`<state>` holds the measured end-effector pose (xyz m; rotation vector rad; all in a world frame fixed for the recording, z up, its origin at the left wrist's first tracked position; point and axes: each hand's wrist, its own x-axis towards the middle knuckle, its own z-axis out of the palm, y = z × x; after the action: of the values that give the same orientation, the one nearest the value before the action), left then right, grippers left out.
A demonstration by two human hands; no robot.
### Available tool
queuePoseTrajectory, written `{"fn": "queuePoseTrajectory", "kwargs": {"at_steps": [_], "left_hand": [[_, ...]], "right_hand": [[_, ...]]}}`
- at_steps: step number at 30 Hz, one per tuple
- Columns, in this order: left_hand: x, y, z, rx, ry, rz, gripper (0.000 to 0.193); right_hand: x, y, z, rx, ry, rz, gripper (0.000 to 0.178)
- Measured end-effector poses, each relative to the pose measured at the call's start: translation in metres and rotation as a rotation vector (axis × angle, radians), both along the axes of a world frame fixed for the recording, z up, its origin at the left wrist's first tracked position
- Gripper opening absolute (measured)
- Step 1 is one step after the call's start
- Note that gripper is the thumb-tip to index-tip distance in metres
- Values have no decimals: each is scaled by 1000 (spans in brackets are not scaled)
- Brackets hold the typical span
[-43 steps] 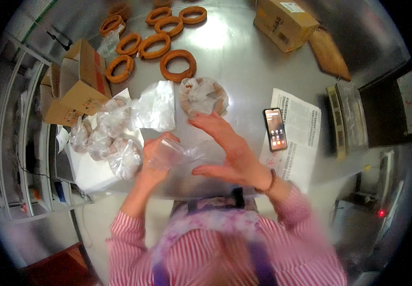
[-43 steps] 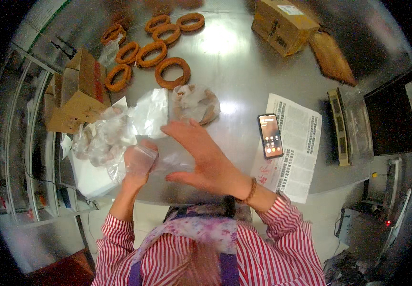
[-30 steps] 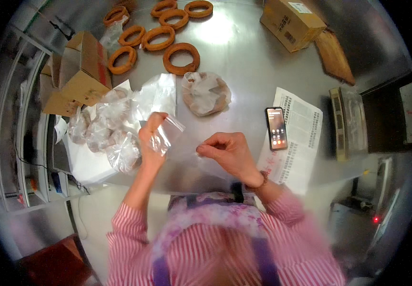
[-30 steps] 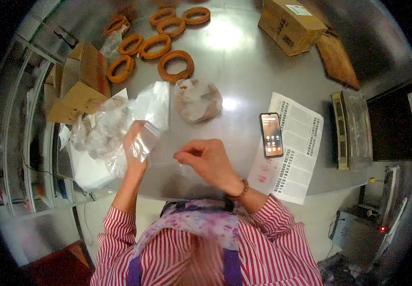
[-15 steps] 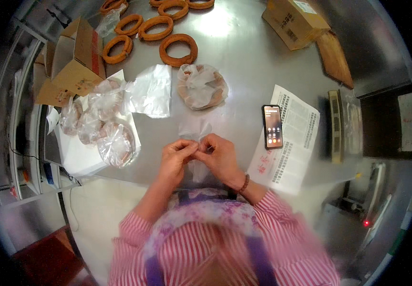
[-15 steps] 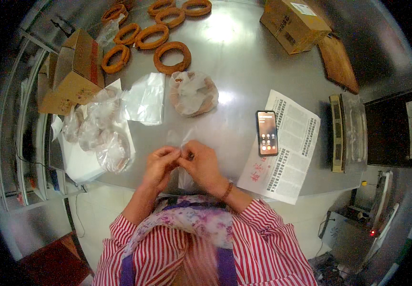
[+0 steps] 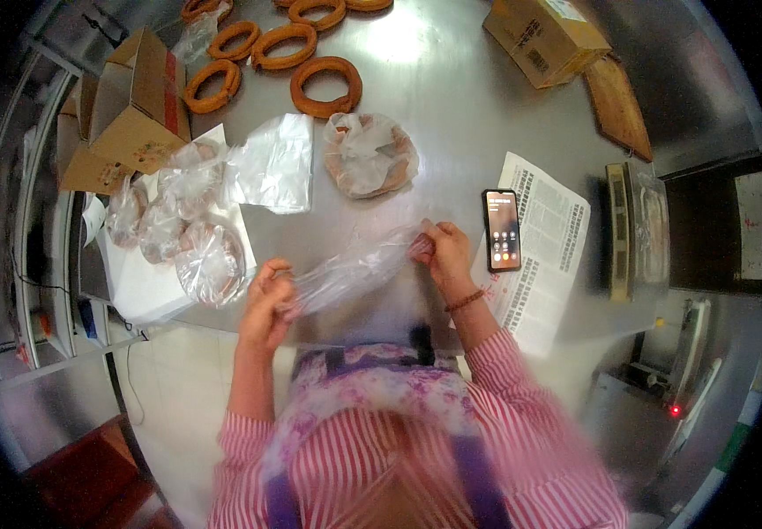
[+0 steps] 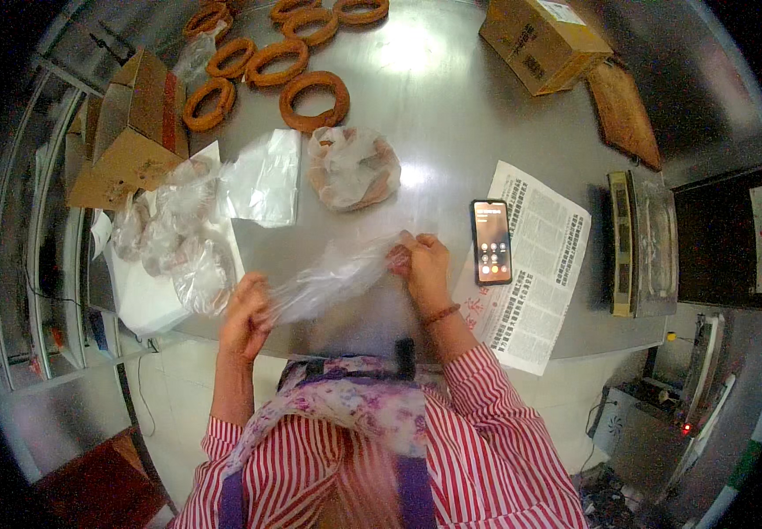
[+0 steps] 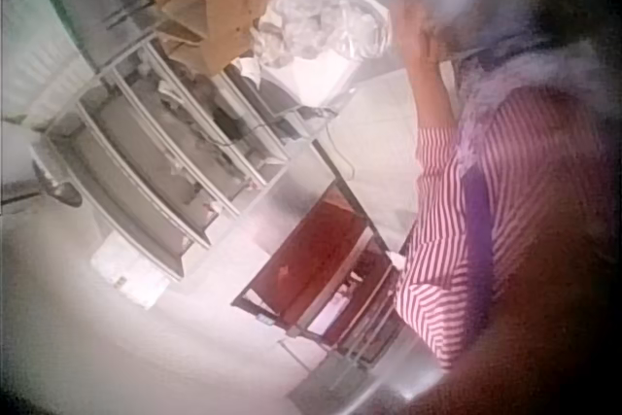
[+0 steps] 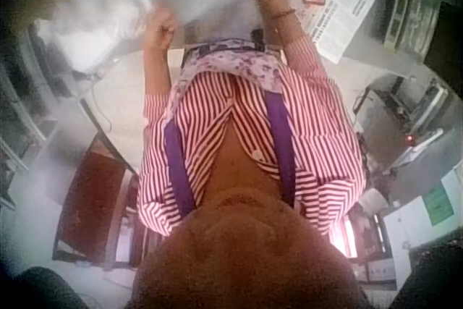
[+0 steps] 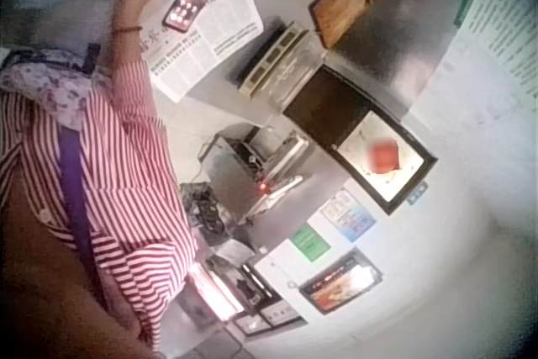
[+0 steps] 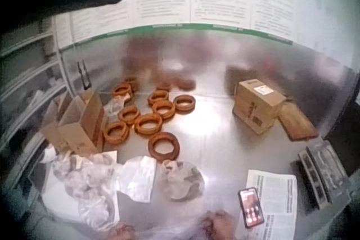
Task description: The person wraps round, ring-shaped food items in plastic bags and places them into a cardboard box. They then move to a different area, pick up a larger white box, and seal it using a handheld tape dispenser.
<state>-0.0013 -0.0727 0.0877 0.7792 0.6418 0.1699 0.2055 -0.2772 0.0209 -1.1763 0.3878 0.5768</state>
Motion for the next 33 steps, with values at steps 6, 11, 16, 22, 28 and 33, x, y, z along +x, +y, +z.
{"fn": "queuePoseTrajectory", "kwargs": {"at_steps": [6, 11, 16, 22, 28, 33], "left_hand": [[-5, -15, -53, 612, 485, 57, 20], [6, -25, -61, 1175, 580, 163, 19], [50, -28, -62, 1741, 209, -72, 14], [50, -18, -108, 1220, 512, -237, 28], [33, -12, -98, 1127, 536, -56, 29], [13, -10, -96, 1071, 597, 24, 31]], "right_hand": [[0, 6, 10, -104, 14, 356, 16], [-10, 11, 0, -372, -439, 523, 22], [16, 6, -27, -502, -580, 876, 27], [53, 40, 50, -801, -1338, 819, 42], [80, 72, -6, -1082, -1541, 1007, 50], [91, 65, -11, -1055, -1445, 1167, 46]]}}
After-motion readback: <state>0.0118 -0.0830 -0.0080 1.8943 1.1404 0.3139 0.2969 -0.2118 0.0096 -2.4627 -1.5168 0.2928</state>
